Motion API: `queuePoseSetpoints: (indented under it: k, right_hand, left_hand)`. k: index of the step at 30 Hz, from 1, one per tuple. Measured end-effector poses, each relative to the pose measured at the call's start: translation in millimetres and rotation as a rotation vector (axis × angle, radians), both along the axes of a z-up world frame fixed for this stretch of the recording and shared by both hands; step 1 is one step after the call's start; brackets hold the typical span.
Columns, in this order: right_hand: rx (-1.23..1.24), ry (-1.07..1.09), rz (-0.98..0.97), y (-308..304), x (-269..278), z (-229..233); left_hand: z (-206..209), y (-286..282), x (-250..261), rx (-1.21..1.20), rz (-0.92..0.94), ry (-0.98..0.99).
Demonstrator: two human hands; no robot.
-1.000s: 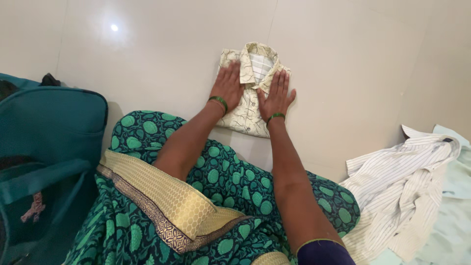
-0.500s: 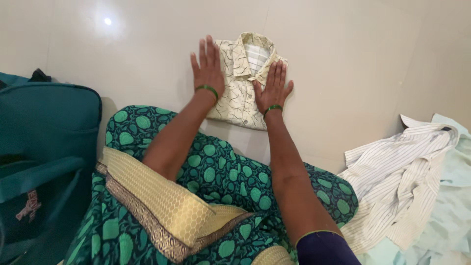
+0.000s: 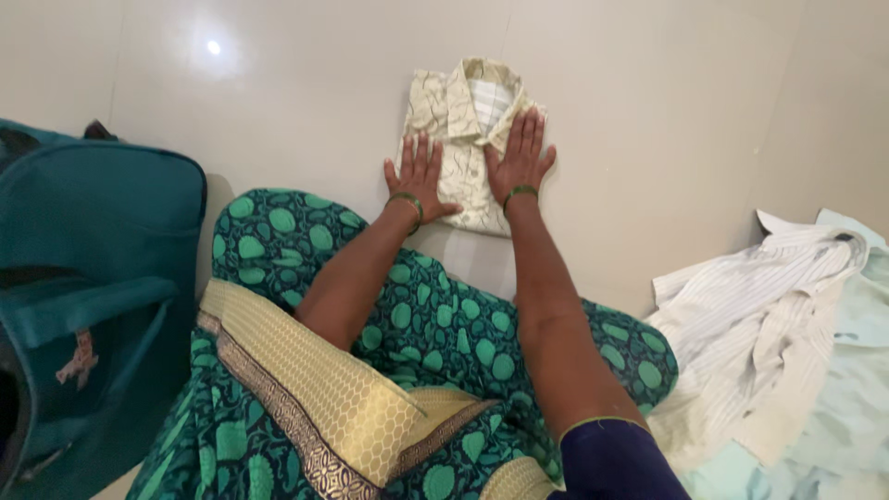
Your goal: The person folds a patterned shirt by hand while sitting on the floor, smoothing the fabric and carefully aligning the sleeves and collar into a neat square.
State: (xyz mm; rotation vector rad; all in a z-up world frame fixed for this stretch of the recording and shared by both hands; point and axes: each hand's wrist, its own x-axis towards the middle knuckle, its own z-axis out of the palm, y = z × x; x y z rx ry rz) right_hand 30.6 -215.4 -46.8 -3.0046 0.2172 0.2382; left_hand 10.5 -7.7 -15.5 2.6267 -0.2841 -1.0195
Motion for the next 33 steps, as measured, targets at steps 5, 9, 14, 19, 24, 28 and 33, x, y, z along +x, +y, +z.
queuePoseSetpoints:
  k: [5, 9, 14, 19, 24, 28, 33]
  right_hand:
    - [0.043, 0.182, 0.003, -11.2, 16.3, 19.2]
    - [0.243, 0.103, -0.036, -18.8, -1.9, 52.9]
    - [0.496, 0.006, -0.088, 24.6, -42.7, 67.6]
    - [0.286, 0.006, 0.327, 49.7, -56.6, 48.8]
    - [0.210, 0.148, 0.229, 21.8, -58.9, 33.3]
    - [0.121, 0.087, 0.188, 11.9, -65.4, 28.4]
    - [0.057, -0.006, 0.062, 13.6, -53.9, 16.6]
  left_hand:
    - [8.6, 1.9, -0.4, -0.030, 0.034, 0.031]
    - [10.1, 0.8, 1.8, 0.006, 0.008, 0.012]
    - [1.8, 0.0, 4.5, 0.012, -0.003, 0.015]
    - [-5.7, 0.9, 5.4, -0.004, -0.012, 0.001]
    - [-1.7, 1.7, 7.4, -0.002, -0.015, 0.023]
    - [0.4, -0.7, 6.4, 0.005, -0.008, 0.008]
    - [-0.5, 0.3, 5.9, -0.010, 0.002, -0.006]
